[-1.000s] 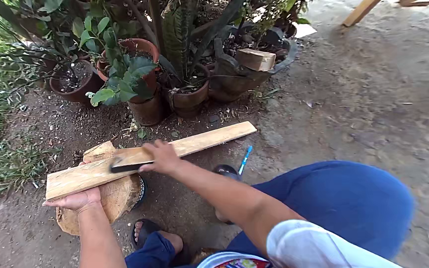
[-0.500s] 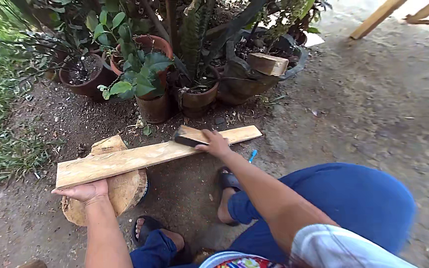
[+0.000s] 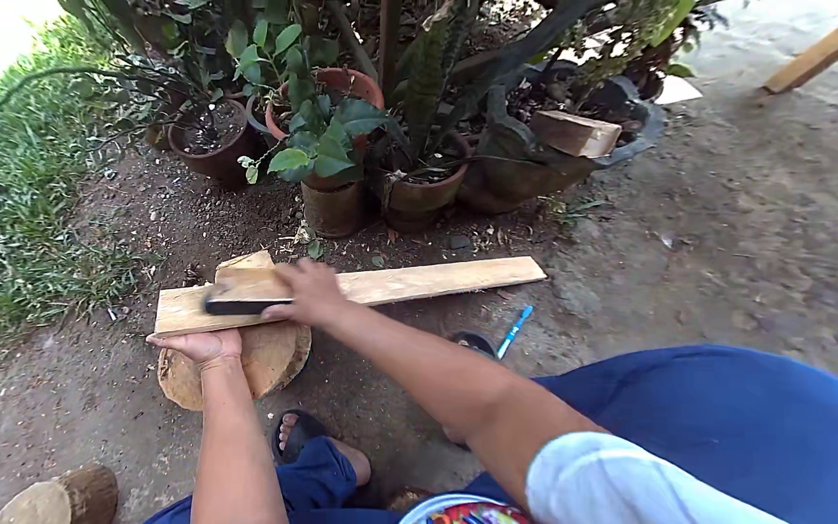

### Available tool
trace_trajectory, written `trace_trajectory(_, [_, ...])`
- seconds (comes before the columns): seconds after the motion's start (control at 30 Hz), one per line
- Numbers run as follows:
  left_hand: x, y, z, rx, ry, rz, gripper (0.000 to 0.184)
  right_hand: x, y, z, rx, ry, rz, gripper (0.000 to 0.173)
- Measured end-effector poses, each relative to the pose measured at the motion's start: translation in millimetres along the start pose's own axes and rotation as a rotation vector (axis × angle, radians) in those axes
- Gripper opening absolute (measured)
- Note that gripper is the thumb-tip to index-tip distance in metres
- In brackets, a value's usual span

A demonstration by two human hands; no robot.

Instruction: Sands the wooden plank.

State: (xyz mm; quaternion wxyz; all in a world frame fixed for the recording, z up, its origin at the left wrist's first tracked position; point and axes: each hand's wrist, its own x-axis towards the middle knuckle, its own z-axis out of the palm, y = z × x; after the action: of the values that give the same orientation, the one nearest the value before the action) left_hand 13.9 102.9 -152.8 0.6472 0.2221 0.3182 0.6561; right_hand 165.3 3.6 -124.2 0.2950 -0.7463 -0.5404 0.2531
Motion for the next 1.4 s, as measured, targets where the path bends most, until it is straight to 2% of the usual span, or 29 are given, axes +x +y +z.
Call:
trace_trajectory(0.1, [3.2, -1.8, -3.3, -0.04, -0.046, 0.003, 0.095, 23.4, -62.7, 15.2, -0.011, -0.122, -0.083, 0.08])
trace_trajectory(0.13, [4.6, -1.6, -4.6, -0.056, -0.055, 0.0, 0.096, 26.2, -66.4, 14.0, -0.032, -0.145, -0.099, 0.079])
trace_trajectory(0.2, [3.6, -0.1, -5.0, -0.052, -0.041, -0.026, 0.095, 22.0, -46.1, 7.7, -0.056, -0.114, -0.131, 0.077])
trace_trajectory(0.27, [1.0, 1.5, -0.3, -0.035, 0.007, -0.042, 0.093, 8.5, 3.1, -2.8, -0.092, -0.039, -0.11, 0.078])
trace_trajectory(0.33, [-0.5, 1.1, 0.4, -0.027, 0.029, -0.04, 0.092, -15.5, 73.9, -19.3, -0.164, 0.041, -0.034, 0.082])
trace_trajectory(0.4, [-0.3, 0.1, 0.2, -0.022, 0.018, -0.037, 0.092, -47.7, 159.7, -39.7, -0.22, 0.133, 0.073, 0.085])
trace_trajectory(0.47, [-1.9, 1.1, 2.1, -0.01, 0.004, -0.036, 0.092, -82.7, 228.1, -65.4, -0.181, 0.14, 0.247, 0.088])
trace_trajectory(0.53, [-4.7, 1.4, 4.0, -0.011, 0.019, -0.037, 0.093, -105.1, 256.3, -86.4, -0.135, 0.105, 0.409, 0.092])
trace_trajectory(0.57, [-4.7, 2.0, 4.5, -0.011, 0.025, -0.036, 0.093, -106.6, 254.4, -90.4, -0.13, 0.094, 0.441, 0.092])
trace_trajectory(0.67, [-3.3, 2.5, 4.1, -0.013, 0.034, -0.046, 0.092, -86.1, 201.4, -78.2, -0.094, 0.088, 0.341, 0.087])
trace_trajectory(0.83, [-3.9, 1.2, 3.3, -0.007, 0.034, -0.035, 0.092, -15.7, 44.4, -18.3, -0.099, 0.014, -0.01, 0.088])
trace_trajectory(0.93, [-0.7, 0.3, -2.6, 0.003, -0.017, -0.018, 0.094, 18.6, -47.5, 13.2, -0.048, -0.072, -0.111, 0.082])
trace_trajectory(1.0, [1.5, -0.3, -3.4, -0.002, -0.022, -0.02, 0.096, 28.0, -76.7, 22.0, -0.036, -0.113, -0.127, 0.078])
trace_trajectory(1.03, [1.3, -0.8, -3.0, -0.009, -0.012, -0.023, 0.096, 27.1, -77.4, 21.4, -0.027, -0.134, -0.131, 0.077])
trace_trajectory(1.13, [-0.9, 0.9, -0.9, -0.009, -0.002, -0.038, 0.095, 7.4, -34.3, 9.7, -0.059, -0.106, -0.14, 0.076])
trace_trajectory(1.33, [-2.3, 2.6, 1.9, -0.021, 0.003, -0.044, 0.093, -69.3, 156.8, -45.2, -0.237, 0.043, 0.088, 0.09])
trace_trajectory(1.4, [-4.8, 3.6, 4.4, -0.005, 0.01, -0.043, 0.092, -92.6, 200.9, -62.5, -0.234, 0.075, 0.203, 0.092])
